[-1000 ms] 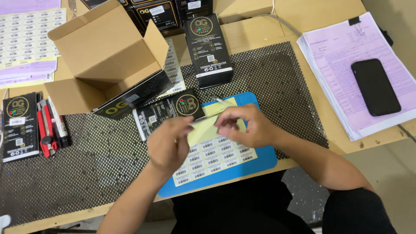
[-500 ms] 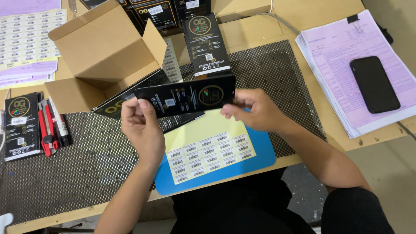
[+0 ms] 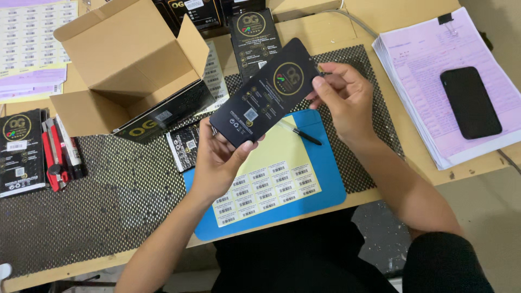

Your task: The person removes a smartphone screen from a plastic bag, peels off a protective film, and writes on a label with a pen. They repeat this process with several screens, handling each one individually and placing them on a blue mat.

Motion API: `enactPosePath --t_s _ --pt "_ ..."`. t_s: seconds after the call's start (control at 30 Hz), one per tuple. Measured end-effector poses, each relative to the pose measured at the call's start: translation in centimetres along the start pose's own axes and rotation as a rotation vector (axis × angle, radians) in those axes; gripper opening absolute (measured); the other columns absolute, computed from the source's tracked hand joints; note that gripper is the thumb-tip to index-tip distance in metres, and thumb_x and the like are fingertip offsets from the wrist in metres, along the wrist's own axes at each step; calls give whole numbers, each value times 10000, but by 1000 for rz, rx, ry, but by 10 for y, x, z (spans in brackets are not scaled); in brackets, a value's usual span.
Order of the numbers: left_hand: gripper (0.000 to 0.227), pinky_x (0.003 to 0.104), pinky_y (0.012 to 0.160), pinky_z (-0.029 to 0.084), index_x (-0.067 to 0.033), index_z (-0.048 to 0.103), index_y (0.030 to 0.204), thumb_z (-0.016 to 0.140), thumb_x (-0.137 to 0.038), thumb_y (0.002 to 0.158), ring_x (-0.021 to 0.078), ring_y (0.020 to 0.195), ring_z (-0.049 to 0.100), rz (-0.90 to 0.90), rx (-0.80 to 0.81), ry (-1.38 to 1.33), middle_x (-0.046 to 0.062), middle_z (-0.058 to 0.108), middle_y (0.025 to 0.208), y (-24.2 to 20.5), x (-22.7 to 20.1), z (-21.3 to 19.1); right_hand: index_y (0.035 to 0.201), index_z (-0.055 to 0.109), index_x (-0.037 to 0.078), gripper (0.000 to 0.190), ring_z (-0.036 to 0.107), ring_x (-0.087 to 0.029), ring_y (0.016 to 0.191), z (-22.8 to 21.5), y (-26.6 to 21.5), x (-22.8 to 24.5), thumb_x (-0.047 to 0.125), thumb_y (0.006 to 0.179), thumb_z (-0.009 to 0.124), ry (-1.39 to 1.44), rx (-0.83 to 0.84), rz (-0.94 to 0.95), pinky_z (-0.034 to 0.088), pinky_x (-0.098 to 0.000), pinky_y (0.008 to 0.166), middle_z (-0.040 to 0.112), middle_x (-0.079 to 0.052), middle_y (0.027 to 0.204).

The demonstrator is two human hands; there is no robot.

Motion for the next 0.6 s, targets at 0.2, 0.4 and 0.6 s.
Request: enactPosePath --t_s 0.2,0.4,0.6 --pt "574 351 780 678 -45 452 1374 726 46 878 243 981 752 -1 30 68 168 721 1080 -2 29 -15 1036 768 -95 77 542 -188 519 -9 -3 37 -91 959 777 -453 -122 -514 464 -285 482 514 -93 700" --pt "464 311 628 659 -7 568 1308 717 80 877 249 869 776 -1 -14 62 165 727 955 -4 68 -23 937 795 -104 84 422 -164 339 24 -32 36 -133 862 772 -509 -25 -673 382 -265 389 393 -18 434" --pt "446 266 635 644 -15 571 1315 714 62 899 161 850 746 43 -74 54 105 712 926 -4 66 -31 904 798 -25 97 433 -162 316 60 -57 32 -34 809 784 -477 227 -694 419 -284 385 418 -6 401"
Point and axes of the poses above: each hand's wrist, its own y-axis towards the middle knuckle, its own z-axis out of the palm, x = y × z, the point moved 9 cm from there along y, towards the middle knuckle
